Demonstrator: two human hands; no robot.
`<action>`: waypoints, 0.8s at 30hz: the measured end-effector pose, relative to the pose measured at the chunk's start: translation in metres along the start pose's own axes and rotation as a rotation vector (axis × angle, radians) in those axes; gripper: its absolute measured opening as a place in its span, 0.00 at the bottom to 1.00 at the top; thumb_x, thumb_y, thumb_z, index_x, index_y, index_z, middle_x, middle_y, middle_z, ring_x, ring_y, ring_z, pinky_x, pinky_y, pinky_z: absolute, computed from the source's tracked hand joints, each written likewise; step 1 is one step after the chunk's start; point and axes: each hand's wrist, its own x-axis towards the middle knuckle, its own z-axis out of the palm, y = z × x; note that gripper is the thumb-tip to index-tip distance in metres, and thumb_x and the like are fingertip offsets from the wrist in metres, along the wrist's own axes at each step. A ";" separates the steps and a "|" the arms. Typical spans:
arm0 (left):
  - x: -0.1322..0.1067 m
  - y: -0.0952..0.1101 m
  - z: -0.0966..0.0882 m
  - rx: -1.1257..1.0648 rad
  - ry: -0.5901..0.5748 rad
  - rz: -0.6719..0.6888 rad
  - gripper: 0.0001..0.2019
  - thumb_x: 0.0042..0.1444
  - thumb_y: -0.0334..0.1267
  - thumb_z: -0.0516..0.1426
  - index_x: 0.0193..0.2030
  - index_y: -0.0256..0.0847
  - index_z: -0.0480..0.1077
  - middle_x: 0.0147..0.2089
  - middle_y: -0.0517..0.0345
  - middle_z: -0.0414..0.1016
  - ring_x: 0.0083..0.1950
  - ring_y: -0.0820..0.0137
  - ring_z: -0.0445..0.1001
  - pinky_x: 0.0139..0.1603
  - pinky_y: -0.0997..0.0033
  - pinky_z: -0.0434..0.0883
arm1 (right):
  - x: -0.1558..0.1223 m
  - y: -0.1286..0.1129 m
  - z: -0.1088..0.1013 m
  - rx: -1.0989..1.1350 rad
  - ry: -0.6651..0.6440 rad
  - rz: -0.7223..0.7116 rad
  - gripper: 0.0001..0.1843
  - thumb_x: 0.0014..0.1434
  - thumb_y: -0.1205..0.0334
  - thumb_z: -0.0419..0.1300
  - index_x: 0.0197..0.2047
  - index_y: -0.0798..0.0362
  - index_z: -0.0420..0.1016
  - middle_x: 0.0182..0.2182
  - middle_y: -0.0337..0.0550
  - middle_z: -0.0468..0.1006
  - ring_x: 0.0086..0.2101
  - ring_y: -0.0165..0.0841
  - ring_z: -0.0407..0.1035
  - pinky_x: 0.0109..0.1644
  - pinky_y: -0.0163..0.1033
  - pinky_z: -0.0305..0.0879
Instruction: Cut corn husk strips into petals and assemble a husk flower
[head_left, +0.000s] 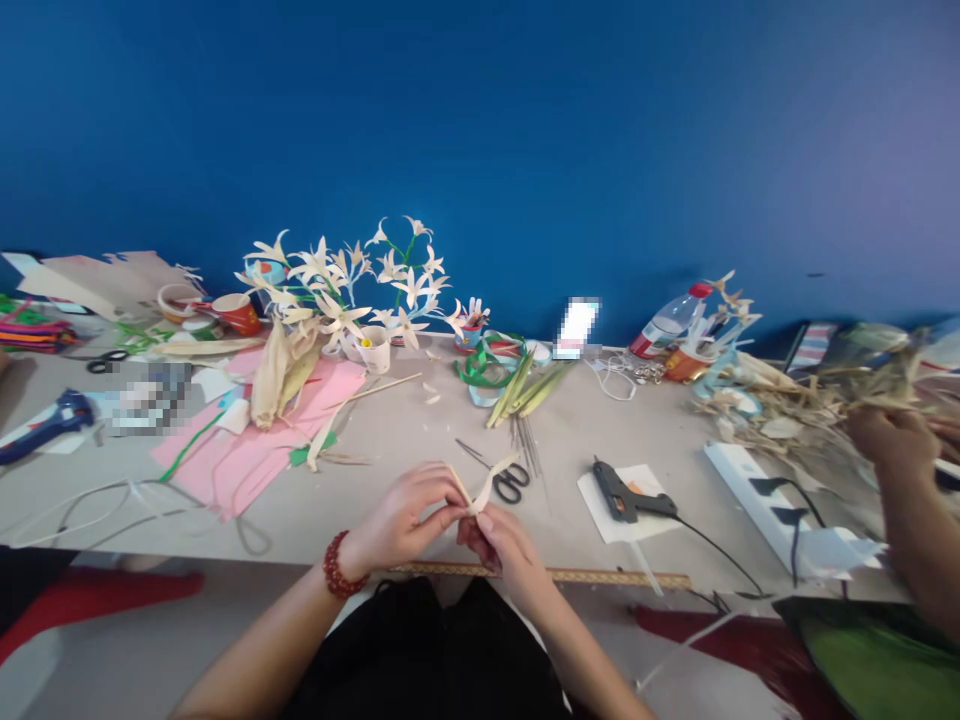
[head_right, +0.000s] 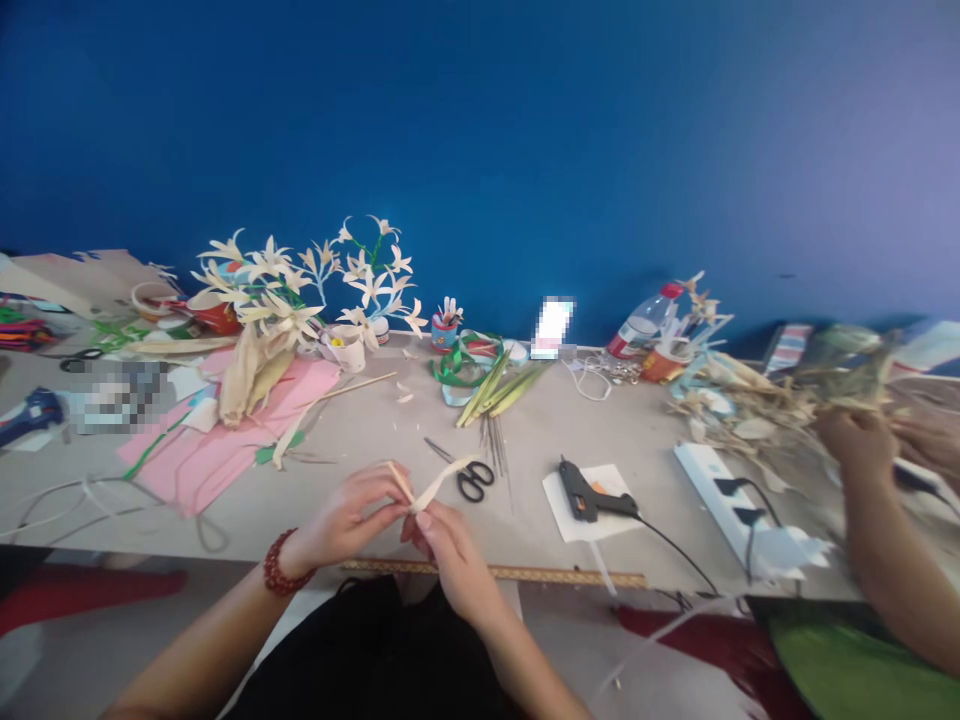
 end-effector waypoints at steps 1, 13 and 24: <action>0.000 0.001 -0.001 0.003 -0.013 -0.010 0.04 0.61 0.30 0.54 0.38 0.39 0.70 0.36 0.52 0.74 0.42 0.66 0.71 0.47 0.65 0.69 | 0.001 -0.003 -0.001 -0.072 0.002 -0.027 0.25 0.67 0.45 0.48 0.27 0.55 0.67 0.20 0.34 0.57 0.22 0.26 0.51 0.26 0.33 0.48; -0.004 -0.004 -0.008 -0.011 -0.076 0.097 0.04 0.60 0.29 0.54 0.38 0.40 0.70 0.35 0.53 0.76 0.40 0.67 0.72 0.52 0.61 0.66 | -0.006 -0.015 0.003 0.507 -0.238 0.338 0.27 0.63 0.40 0.53 0.22 0.53 0.58 0.14 0.26 0.49 0.16 0.21 0.38 0.17 0.29 0.34; -0.010 -0.013 -0.012 -0.076 -0.075 0.045 0.06 0.63 0.34 0.53 0.36 0.38 0.71 0.33 0.53 0.75 0.40 0.67 0.71 0.56 0.59 0.66 | -0.017 -0.023 -0.022 0.955 -0.376 0.409 0.28 0.64 0.46 0.55 0.20 0.53 0.54 0.13 0.26 0.50 0.13 0.18 0.38 0.13 0.22 0.39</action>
